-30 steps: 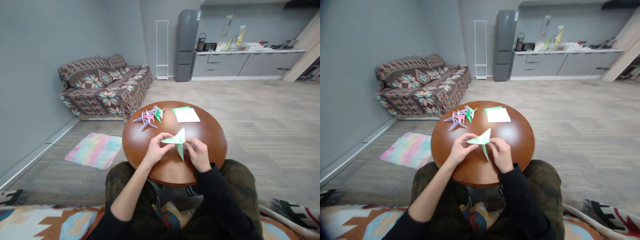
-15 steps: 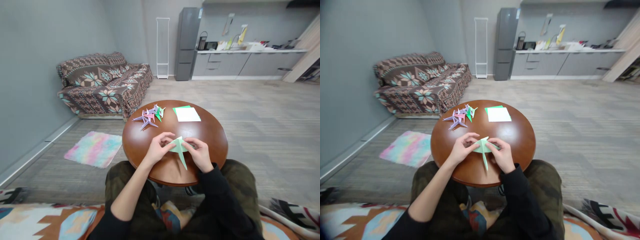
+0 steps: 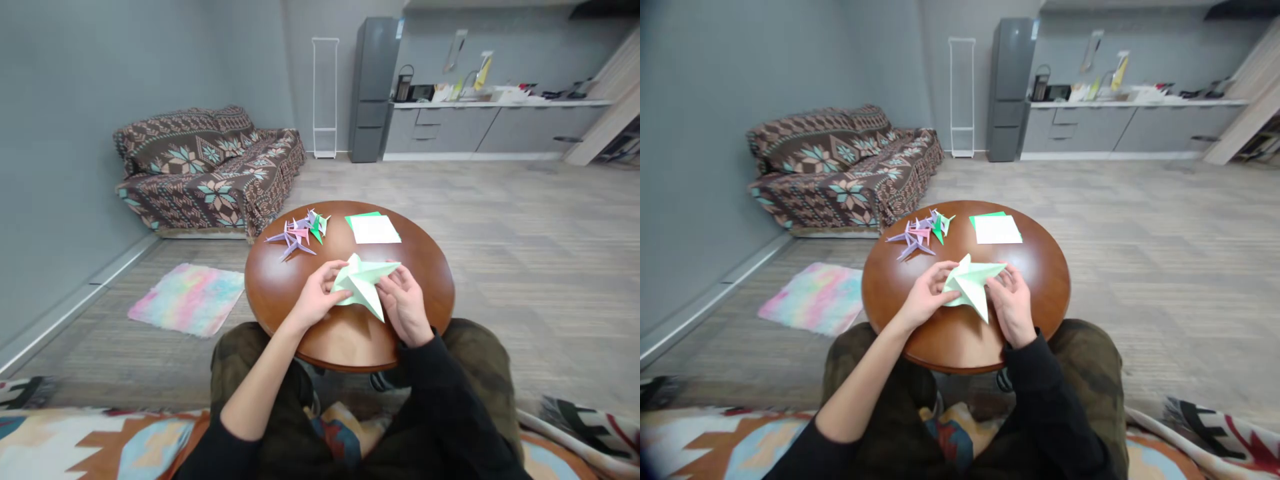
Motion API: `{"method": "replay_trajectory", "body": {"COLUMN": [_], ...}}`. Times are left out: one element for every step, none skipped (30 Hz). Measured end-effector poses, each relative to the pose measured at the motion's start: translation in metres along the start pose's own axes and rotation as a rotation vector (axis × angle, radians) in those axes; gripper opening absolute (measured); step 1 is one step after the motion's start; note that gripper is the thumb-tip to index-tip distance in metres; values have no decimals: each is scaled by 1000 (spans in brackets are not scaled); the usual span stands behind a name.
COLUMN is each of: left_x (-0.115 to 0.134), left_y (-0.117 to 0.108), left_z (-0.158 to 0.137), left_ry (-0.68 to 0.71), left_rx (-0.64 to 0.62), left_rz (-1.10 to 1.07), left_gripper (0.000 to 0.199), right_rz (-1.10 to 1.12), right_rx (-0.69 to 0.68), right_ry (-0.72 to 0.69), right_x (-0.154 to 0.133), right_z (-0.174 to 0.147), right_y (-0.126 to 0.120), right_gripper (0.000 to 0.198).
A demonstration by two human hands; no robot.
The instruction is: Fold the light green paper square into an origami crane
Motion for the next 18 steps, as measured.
{"method": "replay_trajectory", "body": {"left_x": [0,0,1,1,1,2,2,1,1,0,-1,-2,-4,-5,-6,-7,-8,-8], "left_y": [0,0,-1,-1,-1,-2,-3,-4,-5,-6,-8,-9,-10,-10,-11,-11,-11,-11], "left_z": [0,1,1,1,1,2,2,2,2,2,3,3,3,4,4,4,4,5], "left_ry": [15,28,37,44,47,46,39,27,9,-15,-40,-64,-85,-102,-113,-123,-132,-143], "left_rx": [29,55,72,77,74,63,55,52,59,74,93,113,130,144,156,165,167,158], "left_rz": [6,10,12,7,-9,-31,-60,-94,-128,-159,-183,-199,-207,-206,-198,-182,-160,-137], "left_gripper": [58,60,61,64,66,66,65,63,63,64,68,73,79,82,81,76,67,58], "right_rz": [42,54,46,26,1,-27,-57,-87,-120,-157,-197,-235,-268,-293,-307,-310,-306,-301], "right_rx": [-8,-24,-39,-47,-48,-46,-40,-34,-33,-38,-46,-52,-52,-48,-40,-28,-18,-12], "right_ry": [66,126,167,189,189,167,132,91,51,12,-23,-52,-75,-89,-94,-89,-80,-71], "right_x": [1,3,4,6,6,7,6,5,4,2,-1,-3,-5,-7,-8,-8,-8,-8], "right_z": [-2,-4,-5,-7,-7,-7,-7,-5,-4,-3,-1,0,1,2,3,3,3,3], "right_y": [2,4,6,7,7,6,5,3,0,-2,-5,-7,-9,-11,-13,-15,-16,-17], "right_gripper": [46,45,44,40,36,33,30,27,26,25,24,23,23,24,25,26,28,31]}}
Point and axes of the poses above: each hand's wrist, its own z-axis towards the middle knuckle, its own y-axis out of the palm, x = y × z, the point moved 2 cm from there along z, towards the middle knuckle, and after that the axes turned 9 degrees about z, right-handed, at the moved point
